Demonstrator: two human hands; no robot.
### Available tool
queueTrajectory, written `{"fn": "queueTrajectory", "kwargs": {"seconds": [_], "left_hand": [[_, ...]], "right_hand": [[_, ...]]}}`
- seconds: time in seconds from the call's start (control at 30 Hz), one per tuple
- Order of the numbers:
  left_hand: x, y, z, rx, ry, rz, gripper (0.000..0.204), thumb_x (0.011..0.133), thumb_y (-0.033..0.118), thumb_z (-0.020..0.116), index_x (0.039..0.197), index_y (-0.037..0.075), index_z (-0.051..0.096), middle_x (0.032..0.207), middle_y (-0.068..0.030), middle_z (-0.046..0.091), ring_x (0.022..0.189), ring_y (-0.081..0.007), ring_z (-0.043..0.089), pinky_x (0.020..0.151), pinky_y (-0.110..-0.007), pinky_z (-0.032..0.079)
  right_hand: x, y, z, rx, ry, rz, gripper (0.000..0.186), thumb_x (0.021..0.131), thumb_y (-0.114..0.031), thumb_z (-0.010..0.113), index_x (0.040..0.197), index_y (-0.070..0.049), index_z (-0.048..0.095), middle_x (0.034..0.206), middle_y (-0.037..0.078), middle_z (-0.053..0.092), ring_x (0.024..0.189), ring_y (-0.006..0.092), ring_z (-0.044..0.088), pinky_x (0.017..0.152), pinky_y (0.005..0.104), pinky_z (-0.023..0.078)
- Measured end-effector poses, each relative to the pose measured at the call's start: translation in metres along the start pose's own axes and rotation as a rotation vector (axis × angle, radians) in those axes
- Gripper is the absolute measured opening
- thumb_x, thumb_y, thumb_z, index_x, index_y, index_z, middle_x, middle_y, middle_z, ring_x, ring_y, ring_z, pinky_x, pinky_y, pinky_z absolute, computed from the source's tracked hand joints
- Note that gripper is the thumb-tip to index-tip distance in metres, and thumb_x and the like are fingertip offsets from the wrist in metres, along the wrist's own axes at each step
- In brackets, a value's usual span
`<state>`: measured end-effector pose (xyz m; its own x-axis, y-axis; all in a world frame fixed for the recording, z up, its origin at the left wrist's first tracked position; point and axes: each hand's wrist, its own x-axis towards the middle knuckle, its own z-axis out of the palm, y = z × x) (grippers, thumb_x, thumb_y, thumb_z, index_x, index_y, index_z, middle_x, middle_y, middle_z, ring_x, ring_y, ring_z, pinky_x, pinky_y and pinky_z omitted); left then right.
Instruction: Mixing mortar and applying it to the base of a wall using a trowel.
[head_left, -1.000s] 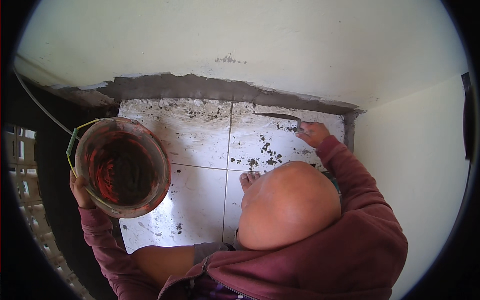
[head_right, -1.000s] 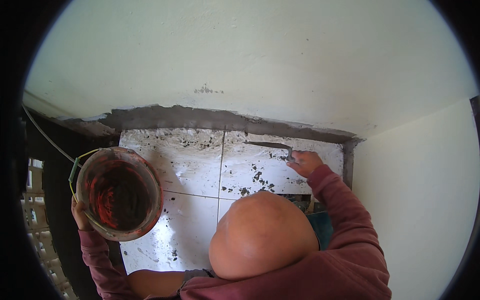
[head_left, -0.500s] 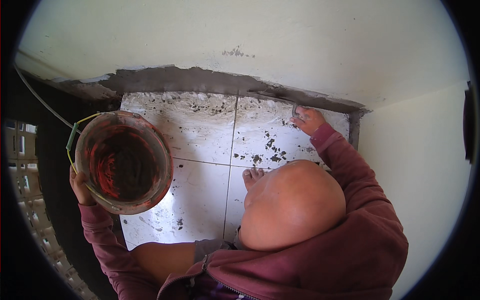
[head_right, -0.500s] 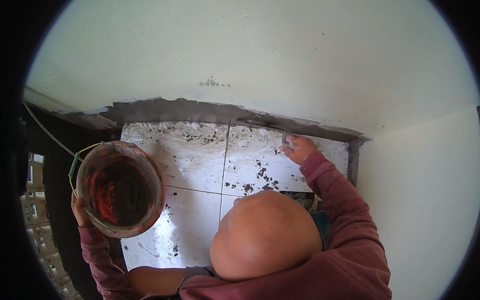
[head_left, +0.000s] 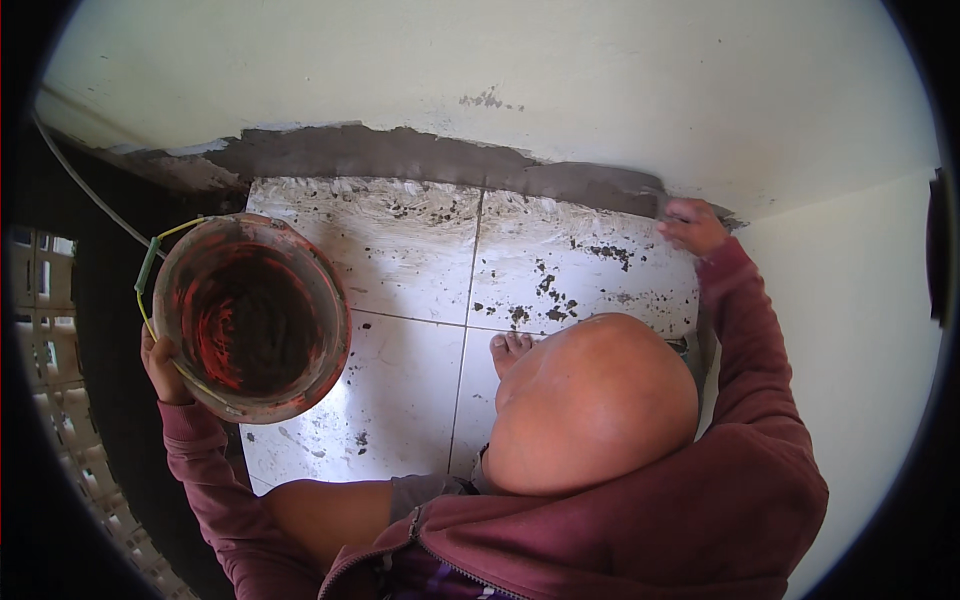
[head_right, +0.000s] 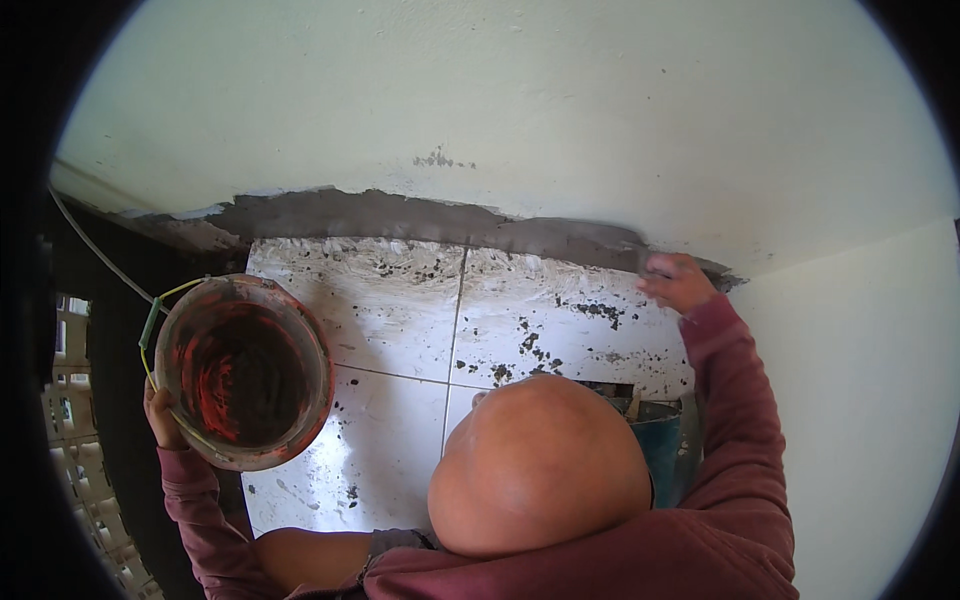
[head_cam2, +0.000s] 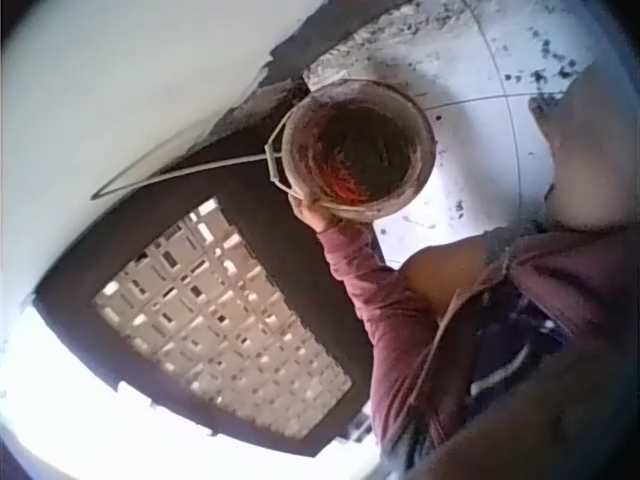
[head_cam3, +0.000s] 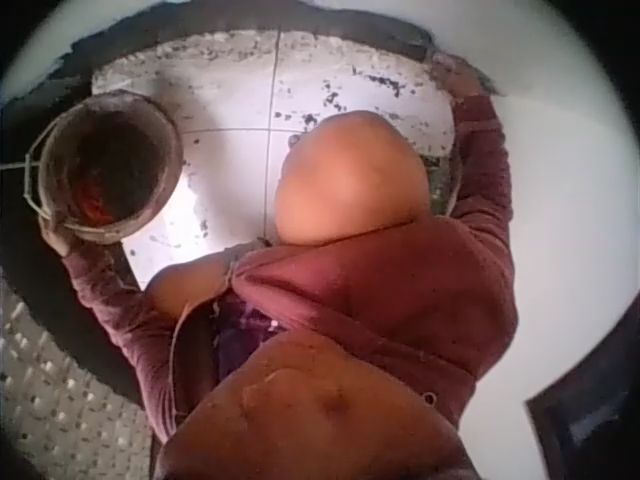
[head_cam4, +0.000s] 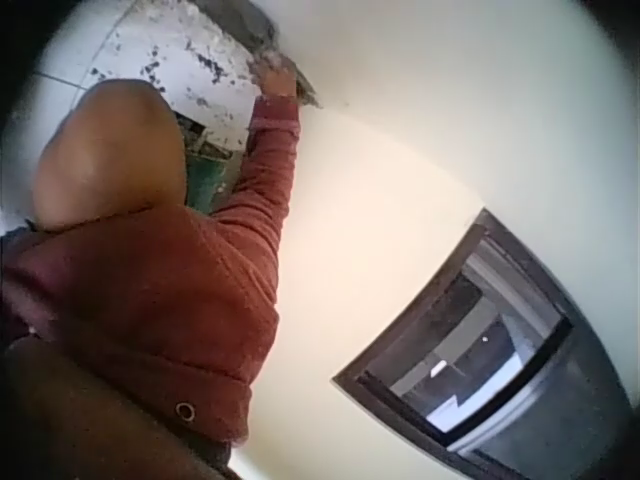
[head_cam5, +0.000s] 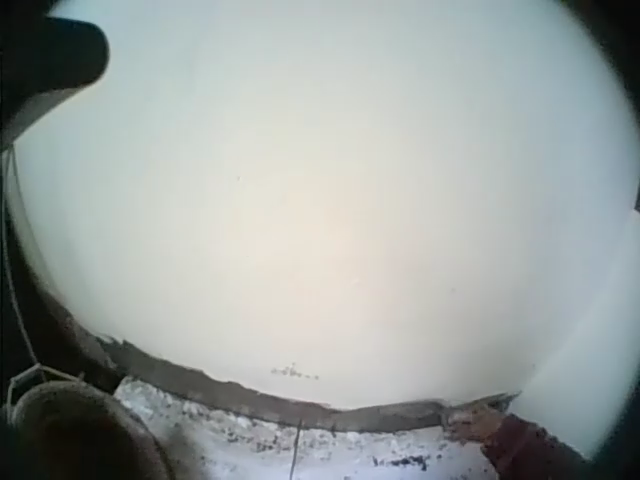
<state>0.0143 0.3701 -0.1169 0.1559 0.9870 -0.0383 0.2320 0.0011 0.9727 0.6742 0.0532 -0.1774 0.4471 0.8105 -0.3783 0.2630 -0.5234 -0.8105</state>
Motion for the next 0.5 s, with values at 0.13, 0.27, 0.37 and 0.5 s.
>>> {"fn": "queueTrajectory", "kwargs": {"seconds": [0.13, 0.27, 0.37, 0.5], "left_hand": [[-0.003, 0.009, 0.018, -0.019, 0.029, -0.004, 0.035, 0.064, 0.004, 0.037, 0.096, 0.0, 0.05, 0.081, -0.0021, 0.053, 0.067, -0.0081, 0.049, 0.063, -0.019, 0.04], [0.005, -0.005, -0.008, 0.052, -0.018, -0.013, 0.037, 0.064, 0.004, 0.037, 0.098, -0.001, 0.05, 0.082, -0.0025, 0.053, 0.067, -0.0088, 0.049, 0.063, -0.019, 0.04], [0.004, -0.005, -0.001, -0.009, -0.04, 0.032, 0.039, 0.064, 0.004, 0.037, 0.099, -0.001, 0.05, 0.085, -0.0038, 0.054, 0.068, -0.0101, 0.051, 0.064, -0.02, 0.041], [-0.005, 0.011, 0.03, -0.074, 0.047, 0.013, 0.035, 0.062, 0.003, 0.037, 0.095, -0.001, 0.05, 0.08, -0.002, 0.053, 0.064, -0.0086, 0.048, 0.061, -0.018, 0.039]], "right_hand": [[-0.024, 0.014, 0.023, -0.403, 0.091, -0.235, 0.032, 0.074, -0.032, 0.064, 0.081, -0.002, 0.055, 0.064, 0.013, 0.057, 0.058, 0.0241, 0.057, 0.052, 0.0336, 0.045], [0.013, 0.018, 0.096, -0.736, -0.002, -0.226, 0.035, 0.077, -0.039, 0.056, 0.084, -0.005, 0.055, 0.07, 0.018, 0.059, 0.069, 0.035, 0.057, 0.064, 0.0425, 0.046], [0.039, 0.017, 0.126, -0.807, 0.019, -0.173, 0.035, 0.078, -0.038, 0.054, 0.086, -0.005, 0.055, 0.074, 0.019, 0.06, 0.073, 0.0356, 0.058, 0.067, 0.0431, 0.046], [0.058, 0.012, 0.138, -0.782, 0.016, -0.144, 0.037, 0.078, -0.039, 0.054, 0.09, -0.004, 0.055, 0.079, 0.019, 0.06, 0.078, 0.0366, 0.058, 0.072, 0.0431, 0.046]]}}
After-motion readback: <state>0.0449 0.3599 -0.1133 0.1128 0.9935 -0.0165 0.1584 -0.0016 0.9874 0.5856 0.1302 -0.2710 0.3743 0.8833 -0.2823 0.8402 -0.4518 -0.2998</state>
